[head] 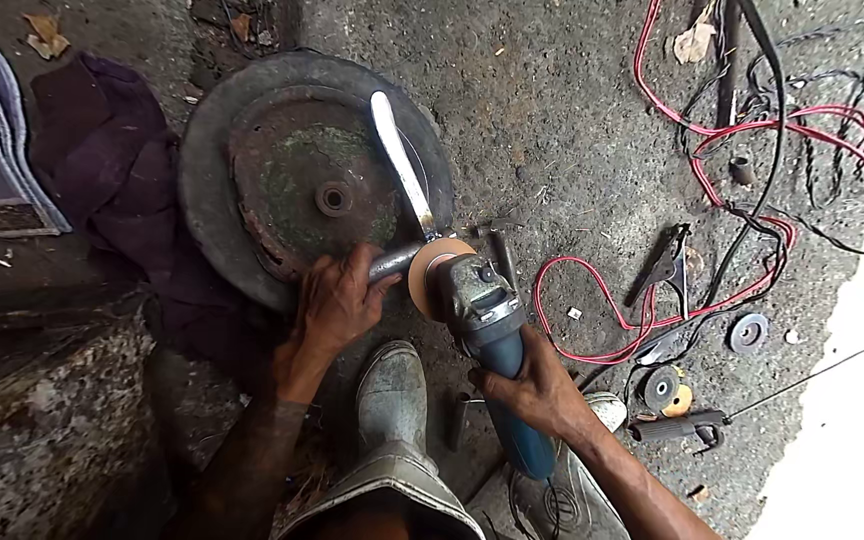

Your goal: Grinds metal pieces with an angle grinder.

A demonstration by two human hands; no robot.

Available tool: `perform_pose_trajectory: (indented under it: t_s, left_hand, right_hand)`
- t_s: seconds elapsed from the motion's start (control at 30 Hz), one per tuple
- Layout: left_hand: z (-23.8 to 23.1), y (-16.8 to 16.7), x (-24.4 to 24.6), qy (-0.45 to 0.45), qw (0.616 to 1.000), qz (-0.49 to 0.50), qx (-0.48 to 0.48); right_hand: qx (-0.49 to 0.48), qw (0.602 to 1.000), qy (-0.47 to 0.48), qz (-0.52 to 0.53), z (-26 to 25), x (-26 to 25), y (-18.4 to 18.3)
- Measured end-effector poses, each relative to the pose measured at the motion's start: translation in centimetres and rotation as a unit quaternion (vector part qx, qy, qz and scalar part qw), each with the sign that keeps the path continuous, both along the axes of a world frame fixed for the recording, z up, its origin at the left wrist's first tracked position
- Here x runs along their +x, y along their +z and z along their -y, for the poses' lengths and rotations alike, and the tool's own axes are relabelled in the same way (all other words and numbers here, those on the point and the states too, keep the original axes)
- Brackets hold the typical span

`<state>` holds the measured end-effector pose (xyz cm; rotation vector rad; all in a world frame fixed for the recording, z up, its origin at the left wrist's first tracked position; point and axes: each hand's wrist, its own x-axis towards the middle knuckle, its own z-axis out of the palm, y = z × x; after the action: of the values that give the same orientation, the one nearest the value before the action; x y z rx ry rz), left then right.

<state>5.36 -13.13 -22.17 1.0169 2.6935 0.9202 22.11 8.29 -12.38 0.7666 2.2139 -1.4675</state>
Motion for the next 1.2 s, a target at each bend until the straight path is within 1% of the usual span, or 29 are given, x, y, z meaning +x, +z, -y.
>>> perform_pose_trajectory:
  t_s: [0.5, 0.77, 0.9, 1.2]
  left_hand:
    - [-0.1, 0.0, -0.1, -0.006, 1.000, -0.003, -0.001]
    - [0.1, -0.2, -0.1, -0.003, 1.000, -0.006, 0.003]
    - [0.1, -0.1, -0.1, -0.003, 1.000, -0.003, -0.005]
    - [0.0, -0.3, -0.1, -0.004, 1.000, 0.001, 0.003]
  right_hand:
    - [-0.004, 1.000, 0.018, 0.007, 0.3, -0.4, 0.1]
    - [-0.033, 0.999, -0.018, -0.012, -0.9, -0.9, 0.3]
    - [-0.013, 1.000, 0.008, 0.000, -0.8, -0.1, 0.5]
    - [-0.020, 0.999, 0.025, -0.001, 0.0, -0.6, 0.3]
